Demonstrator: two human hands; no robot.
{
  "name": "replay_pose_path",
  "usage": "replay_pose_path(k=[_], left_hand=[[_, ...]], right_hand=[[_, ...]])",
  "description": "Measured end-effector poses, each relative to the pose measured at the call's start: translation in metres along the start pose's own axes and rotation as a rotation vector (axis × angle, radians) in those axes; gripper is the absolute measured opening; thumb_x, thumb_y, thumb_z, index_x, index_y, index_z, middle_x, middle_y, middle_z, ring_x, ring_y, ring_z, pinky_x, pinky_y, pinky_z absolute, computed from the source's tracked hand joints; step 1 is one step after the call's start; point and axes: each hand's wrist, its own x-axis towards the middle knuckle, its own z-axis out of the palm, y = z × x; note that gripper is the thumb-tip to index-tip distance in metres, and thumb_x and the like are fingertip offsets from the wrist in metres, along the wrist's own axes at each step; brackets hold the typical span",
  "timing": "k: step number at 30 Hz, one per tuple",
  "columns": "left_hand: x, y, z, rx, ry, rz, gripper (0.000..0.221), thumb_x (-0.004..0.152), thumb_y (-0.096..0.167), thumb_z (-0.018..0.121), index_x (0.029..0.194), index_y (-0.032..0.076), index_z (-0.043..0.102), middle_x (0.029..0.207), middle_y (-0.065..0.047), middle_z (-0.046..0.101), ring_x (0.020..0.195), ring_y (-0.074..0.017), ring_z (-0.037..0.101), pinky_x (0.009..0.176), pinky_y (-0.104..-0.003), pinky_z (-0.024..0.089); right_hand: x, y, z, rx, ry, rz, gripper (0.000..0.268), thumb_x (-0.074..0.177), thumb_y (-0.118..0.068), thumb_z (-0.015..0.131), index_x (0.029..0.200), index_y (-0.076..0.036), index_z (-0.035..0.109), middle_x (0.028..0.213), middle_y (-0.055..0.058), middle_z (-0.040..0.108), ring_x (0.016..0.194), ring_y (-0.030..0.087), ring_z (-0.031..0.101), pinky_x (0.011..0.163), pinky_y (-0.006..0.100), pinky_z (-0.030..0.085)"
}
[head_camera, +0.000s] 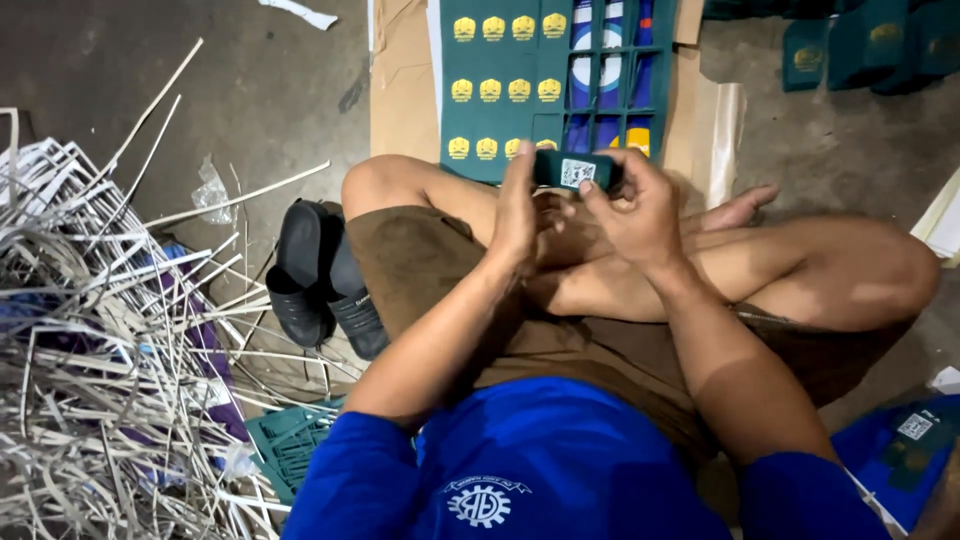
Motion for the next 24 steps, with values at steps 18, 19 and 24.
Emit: replay_pose_path(k=[18,19,24], left_hand=[[0.014,0.019,-0.007,0.040,0.073,-0.102,0.032,0.102,0.036,0.055,0.090,0.007,0.052,0.058,-0.001,0.048,0.039,-0.0099,0.041,0.035,-0.026,0.026],[0.013,0.021,-0.007,0.035,0.040,-0.120,0.032,0.102,0.036,0.055,0.089,0.008,0.051,0.057,-0.001,0.046,0.039,-0.0096,0.039,0.035,-0.026,0.025],[0.004,0.040,-0.004,0.000,-0.021,-0.193,0.026,0.099,0.033,0.054,0.086,0.011,0.049,0.058,0.001,0.044,0.041,-0.0093,0.036,0.037,-0.026,0.022]], right_hand=[[0.005,0.027,-0.005,0.228,-0.170,0.015,0.026,0.103,-0.010,0.070,0.125,0.003,0.066,0.109,-0.001,0.062,0.092,0.005,0.055,0.079,0.019,0.046],[0.005,0.028,-0.006,0.283,-0.165,0.047,0.026,0.103,-0.011,0.069,0.125,0.003,0.066,0.110,-0.001,0.064,0.096,0.005,0.058,0.084,0.020,0.049],[0.006,0.042,-0.015,0.351,-0.145,0.129,0.021,0.105,-0.009,0.068,0.122,0.004,0.069,0.108,0.002,0.068,0.099,0.008,0.062,0.090,0.023,0.051]])
